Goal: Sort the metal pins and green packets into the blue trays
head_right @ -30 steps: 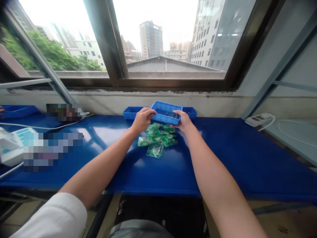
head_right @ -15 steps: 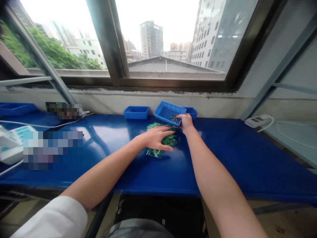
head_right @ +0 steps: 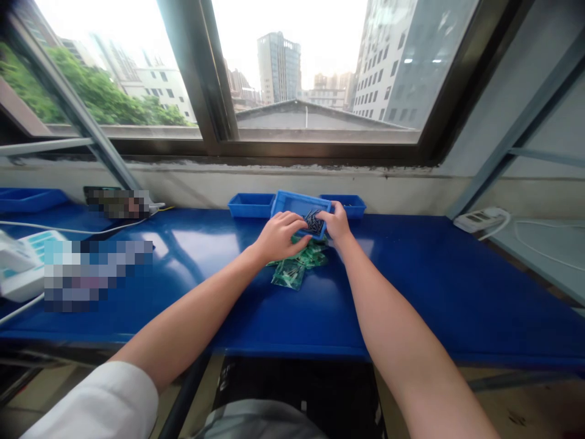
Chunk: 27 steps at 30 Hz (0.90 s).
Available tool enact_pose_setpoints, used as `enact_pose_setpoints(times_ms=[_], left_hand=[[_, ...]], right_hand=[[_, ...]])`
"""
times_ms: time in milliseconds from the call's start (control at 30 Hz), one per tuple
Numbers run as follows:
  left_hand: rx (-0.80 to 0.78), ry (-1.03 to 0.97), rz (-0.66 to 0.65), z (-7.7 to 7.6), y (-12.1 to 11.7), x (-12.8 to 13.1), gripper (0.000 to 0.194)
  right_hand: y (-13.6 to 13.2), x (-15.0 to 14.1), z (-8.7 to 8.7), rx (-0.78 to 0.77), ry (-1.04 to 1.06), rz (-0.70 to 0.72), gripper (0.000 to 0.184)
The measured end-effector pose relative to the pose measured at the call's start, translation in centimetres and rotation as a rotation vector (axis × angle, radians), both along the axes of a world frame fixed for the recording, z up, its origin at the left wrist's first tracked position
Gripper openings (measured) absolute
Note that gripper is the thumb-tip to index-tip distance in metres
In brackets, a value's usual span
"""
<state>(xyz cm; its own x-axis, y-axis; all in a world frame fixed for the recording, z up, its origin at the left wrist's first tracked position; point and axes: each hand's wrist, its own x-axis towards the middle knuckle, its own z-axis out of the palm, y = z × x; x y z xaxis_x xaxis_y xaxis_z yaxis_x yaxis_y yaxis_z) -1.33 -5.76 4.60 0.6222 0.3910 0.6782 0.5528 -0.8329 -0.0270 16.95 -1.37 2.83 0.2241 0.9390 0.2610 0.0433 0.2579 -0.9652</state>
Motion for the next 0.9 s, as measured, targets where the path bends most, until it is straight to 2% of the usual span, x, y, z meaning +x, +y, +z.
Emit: enact_pose_setpoints(times_ms=[100,267,467,733,900], left_hand=[[0.038,-0.006,0.058,-0.6,0.6,-0.3,0.034],[0.007,0.029,0.100,-1.1,1.1,-0.5,0.041],[-0.050,0.078,0.083,-1.5,1.3,-0.5,0.045],[-0.094,0.140,0.076,-1.8,1.3,-0.3,0.049],[-0.108,0.134,0.057,-2.0,1.6,-0.3,0.049]], right_hand=[[-0.5,-0.3,0.1,0.109,-0.040,-0.007,0.039],[-1.4,-1.0,0.5,0.138,-0.088,0.038,0.042],[-1.6,-1.4,0.3,0.193,-0.183,0.026,0.047],[-1.9,-1.6,0.1,0.336,-0.329,-0.018,0.040],[-1.6,-1.6,-0.4,0.377,-0.322,0.055,0.043]])
